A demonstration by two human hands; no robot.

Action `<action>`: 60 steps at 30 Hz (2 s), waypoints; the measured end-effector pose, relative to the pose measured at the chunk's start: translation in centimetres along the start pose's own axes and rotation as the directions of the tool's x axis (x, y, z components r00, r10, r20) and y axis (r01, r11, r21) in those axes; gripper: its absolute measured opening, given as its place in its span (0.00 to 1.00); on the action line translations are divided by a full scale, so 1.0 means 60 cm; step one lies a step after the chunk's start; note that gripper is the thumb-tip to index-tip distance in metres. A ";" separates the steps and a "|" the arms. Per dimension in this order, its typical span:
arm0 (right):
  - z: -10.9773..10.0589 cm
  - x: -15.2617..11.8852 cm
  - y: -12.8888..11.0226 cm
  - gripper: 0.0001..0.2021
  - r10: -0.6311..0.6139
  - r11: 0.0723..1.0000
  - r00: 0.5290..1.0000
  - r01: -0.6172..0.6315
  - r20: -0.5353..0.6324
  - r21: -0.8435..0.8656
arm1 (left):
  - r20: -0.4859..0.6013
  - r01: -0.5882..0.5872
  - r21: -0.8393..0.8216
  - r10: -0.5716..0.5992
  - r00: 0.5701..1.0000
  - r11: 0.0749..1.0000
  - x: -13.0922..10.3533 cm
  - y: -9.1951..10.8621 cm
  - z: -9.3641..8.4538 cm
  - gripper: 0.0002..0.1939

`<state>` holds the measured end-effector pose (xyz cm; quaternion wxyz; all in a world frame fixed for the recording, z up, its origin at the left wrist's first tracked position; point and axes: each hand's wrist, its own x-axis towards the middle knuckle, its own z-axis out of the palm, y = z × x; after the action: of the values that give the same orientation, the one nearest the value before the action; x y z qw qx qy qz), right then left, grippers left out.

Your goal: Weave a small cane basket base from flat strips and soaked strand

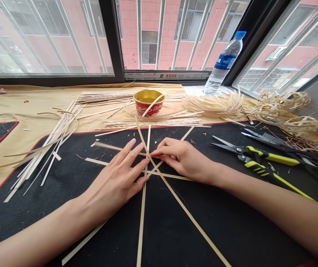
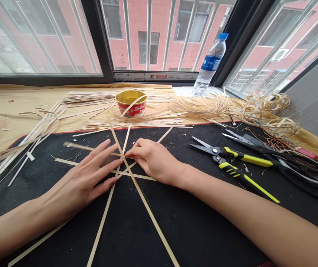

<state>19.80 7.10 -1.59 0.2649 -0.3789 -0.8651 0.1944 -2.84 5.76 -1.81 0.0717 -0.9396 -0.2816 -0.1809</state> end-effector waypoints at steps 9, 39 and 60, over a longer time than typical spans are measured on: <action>0.000 0.000 0.002 0.12 -0.021 0.997 1.000 0.020 0.014 0.072 | 0.021 0.020 0.155 -0.024 0.999 0.988 -0.002 0.006 -0.002 0.18; -0.007 -0.008 -0.006 0.21 -0.054 0.978 0.986 0.084 0.157 -0.189 | -0.155 0.007 0.549 0.094 0.983 0.836 -0.003 0.047 -0.030 0.17; 0.000 -0.005 -0.015 0.24 -0.044 0.924 0.969 0.132 0.243 -0.360 | -0.064 -0.179 0.421 0.226 0.972 0.889 0.000 0.050 -0.039 0.21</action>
<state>19.44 6.29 -1.20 0.0944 -0.3577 -0.9273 0.0569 -1.88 2.72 0.23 0.3025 -0.9159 -0.2091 -0.1612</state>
